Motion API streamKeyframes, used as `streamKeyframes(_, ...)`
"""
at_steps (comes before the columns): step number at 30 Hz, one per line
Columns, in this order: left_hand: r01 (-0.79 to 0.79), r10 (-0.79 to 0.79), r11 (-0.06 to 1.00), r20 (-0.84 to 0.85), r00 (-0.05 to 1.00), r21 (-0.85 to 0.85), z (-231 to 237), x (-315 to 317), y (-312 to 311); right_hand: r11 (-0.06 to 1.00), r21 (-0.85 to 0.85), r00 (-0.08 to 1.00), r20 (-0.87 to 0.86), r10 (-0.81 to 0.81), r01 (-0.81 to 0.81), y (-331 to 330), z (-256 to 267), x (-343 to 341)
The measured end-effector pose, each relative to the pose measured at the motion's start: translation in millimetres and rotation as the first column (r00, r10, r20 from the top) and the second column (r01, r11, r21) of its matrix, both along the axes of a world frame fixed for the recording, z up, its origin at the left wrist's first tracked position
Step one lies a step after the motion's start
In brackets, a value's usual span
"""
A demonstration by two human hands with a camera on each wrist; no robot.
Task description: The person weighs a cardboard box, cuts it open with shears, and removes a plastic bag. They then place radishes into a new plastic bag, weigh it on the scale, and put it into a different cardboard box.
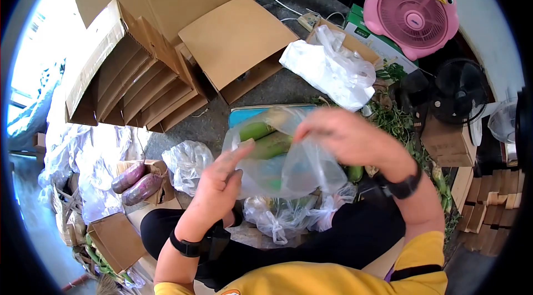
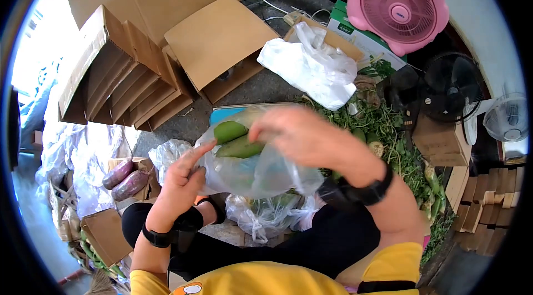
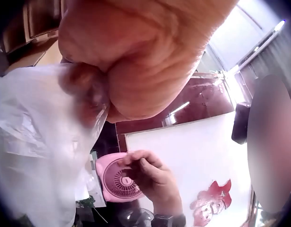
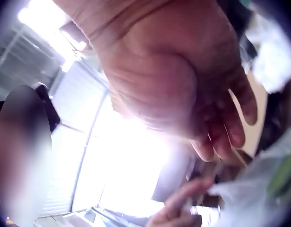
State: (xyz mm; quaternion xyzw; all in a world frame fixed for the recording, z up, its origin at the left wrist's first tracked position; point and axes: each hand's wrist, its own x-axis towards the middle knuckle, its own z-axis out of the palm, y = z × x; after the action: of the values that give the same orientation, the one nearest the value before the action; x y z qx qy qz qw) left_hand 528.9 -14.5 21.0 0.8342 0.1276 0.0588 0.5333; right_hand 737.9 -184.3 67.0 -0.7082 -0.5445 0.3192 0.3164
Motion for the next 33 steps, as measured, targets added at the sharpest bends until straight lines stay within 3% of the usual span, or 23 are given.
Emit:
streamKeyframes(2,-0.005,0.003,1.000,-0.054,0.999,-0.030,5,2,-6,0.924,-0.299,0.965,-0.184,0.189,-0.238,22,-44,-9)
streamKeyframes(4,-0.008,0.001,0.998,-0.105,0.995,-0.062,5,5,-9,0.890,-0.382,0.961,-0.210,0.180,-0.250,33,-102,-3)
streamKeyframes(6,0.049,-0.035,0.993,-0.132,0.991,0.109,2,6,-9,0.881,-0.434,0.980,-0.023,0.196,-0.186,44,-148,17)
streamKeyframes(8,0.024,-0.005,0.990,-0.131,0.991,0.142,-4,8,-6,0.785,-0.610,0.931,0.338,0.134,0.108,49,-164,42)
streamKeyframes(10,0.002,0.022,0.984,-0.134,0.991,0.176,-12,9,-3,0.699,-0.619,0.786,0.604,0.131,0.359,49,-166,65)
streamKeyframes(11,0.027,0.014,0.970,-0.166,0.986,0.243,-17,10,-2,0.698,-0.622,0.788,0.600,0.136,0.353,51,-166,67)
streamKeyframes(13,0.057,0.004,0.949,-0.192,0.981,0.309,-20,16,-2,0.539,-0.717,0.774,0.608,0.175,0.441,56,-156,72)
streamKeyframes(14,0.042,0.034,0.933,-0.205,0.978,0.357,-20,19,-3,0.537,-0.718,0.774,0.609,0.176,0.443,59,-159,72)
streamKeyframes(17,0.012,0.088,0.922,-0.239,0.967,0.387,-18,26,0,0.837,-0.509,0.682,0.686,0.253,0.201,64,-186,64)
streamKeyframes(20,-0.029,0.141,0.909,-0.242,0.960,0.415,-22,32,4,0.861,-0.459,0.753,0.641,0.148,0.222,63,-200,57)
streamKeyframes(22,-0.055,0.176,0.886,-0.224,0.959,0.460,-25,35,8,0.809,-0.532,0.773,0.612,0.165,0.249,62,-201,65)
streamKeyframes(24,-0.047,0.171,0.879,-0.220,0.960,0.475,-27,37,11,0.690,-0.644,0.872,0.487,0.038,0.329,61,-195,69)
streamKeyframes(28,-0.031,0.180,0.867,-0.254,0.950,0.497,-30,39,10,0.680,-0.730,0.931,0.287,0.223,0.062,72,-196,94)
streamKeyframes(29,-0.025,0.179,0.869,-0.266,0.947,0.495,-30,39,11,0.621,-0.777,0.992,0.122,-0.008,0.101,73,-187,99)
streamKeyframes(33,-0.008,0.174,0.870,-0.292,0.940,0.492,-27,39,10,0.701,-0.695,0.980,0.196,-0.029,0.160,58,-200,100)
